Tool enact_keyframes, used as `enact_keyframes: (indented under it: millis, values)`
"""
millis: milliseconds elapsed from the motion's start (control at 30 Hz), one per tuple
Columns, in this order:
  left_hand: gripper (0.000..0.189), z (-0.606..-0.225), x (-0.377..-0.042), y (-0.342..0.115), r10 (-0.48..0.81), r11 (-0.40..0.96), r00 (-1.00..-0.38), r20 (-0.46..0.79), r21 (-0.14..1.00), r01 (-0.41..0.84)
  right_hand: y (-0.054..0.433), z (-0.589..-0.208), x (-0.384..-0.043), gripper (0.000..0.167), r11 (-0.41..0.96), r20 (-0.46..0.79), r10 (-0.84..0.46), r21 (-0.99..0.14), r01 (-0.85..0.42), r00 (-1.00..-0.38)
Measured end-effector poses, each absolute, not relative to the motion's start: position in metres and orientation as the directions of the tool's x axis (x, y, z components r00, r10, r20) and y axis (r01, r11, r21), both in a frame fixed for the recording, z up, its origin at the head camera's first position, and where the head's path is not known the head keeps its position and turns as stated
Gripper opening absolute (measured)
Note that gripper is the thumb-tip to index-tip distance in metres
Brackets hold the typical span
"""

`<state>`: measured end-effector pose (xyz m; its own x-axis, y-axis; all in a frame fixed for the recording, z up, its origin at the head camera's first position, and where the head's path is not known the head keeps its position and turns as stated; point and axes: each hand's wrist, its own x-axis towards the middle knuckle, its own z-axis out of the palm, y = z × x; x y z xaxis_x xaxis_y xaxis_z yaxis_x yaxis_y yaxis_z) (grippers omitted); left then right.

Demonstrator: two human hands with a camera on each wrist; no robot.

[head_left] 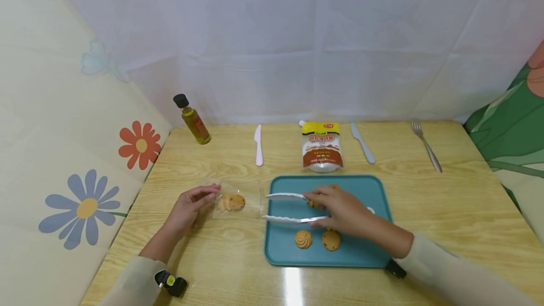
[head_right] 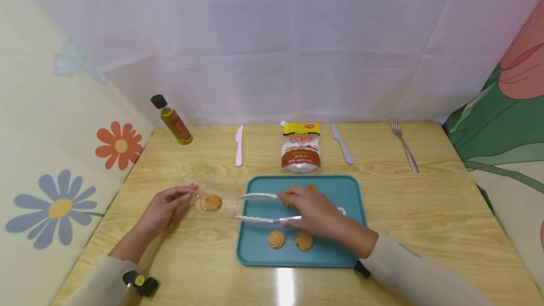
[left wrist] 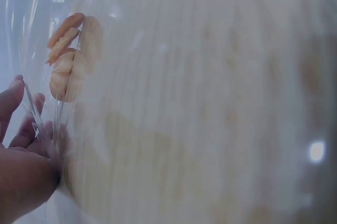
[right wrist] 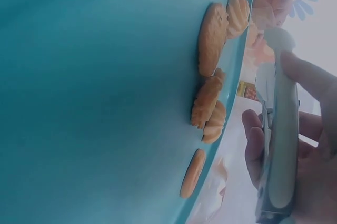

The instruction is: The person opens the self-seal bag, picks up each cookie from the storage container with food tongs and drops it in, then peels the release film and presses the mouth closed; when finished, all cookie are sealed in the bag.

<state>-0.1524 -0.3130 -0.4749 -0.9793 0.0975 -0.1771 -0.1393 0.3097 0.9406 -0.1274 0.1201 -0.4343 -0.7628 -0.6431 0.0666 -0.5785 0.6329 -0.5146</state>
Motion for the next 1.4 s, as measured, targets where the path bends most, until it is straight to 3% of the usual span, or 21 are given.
enact_keyframes:
  millis: [500,900,1400]
  values:
    - [0.044,-0.476,-0.152,-0.312,0.086,0.316,-0.979,-0.186,0.937,-0.150,0.152,-0.438,-0.101,0.068,0.636,0.072,-0.658,-0.479,-0.604,-0.750]
    - [0.043,-0.474,-0.152,-0.313,0.082,0.322,-0.976,-0.202,0.932,-0.166,0.173,-0.438,-0.087,0.071,0.621,0.021,-0.681,-0.513,-0.592,-0.732]
    - [0.042,-0.473,-0.153,-0.313,0.082,0.319,-0.976,-0.204,0.933,-0.168,0.176,-0.437,-0.086,0.069,0.650,-0.006,-0.694,-0.436,-0.622,-0.720]
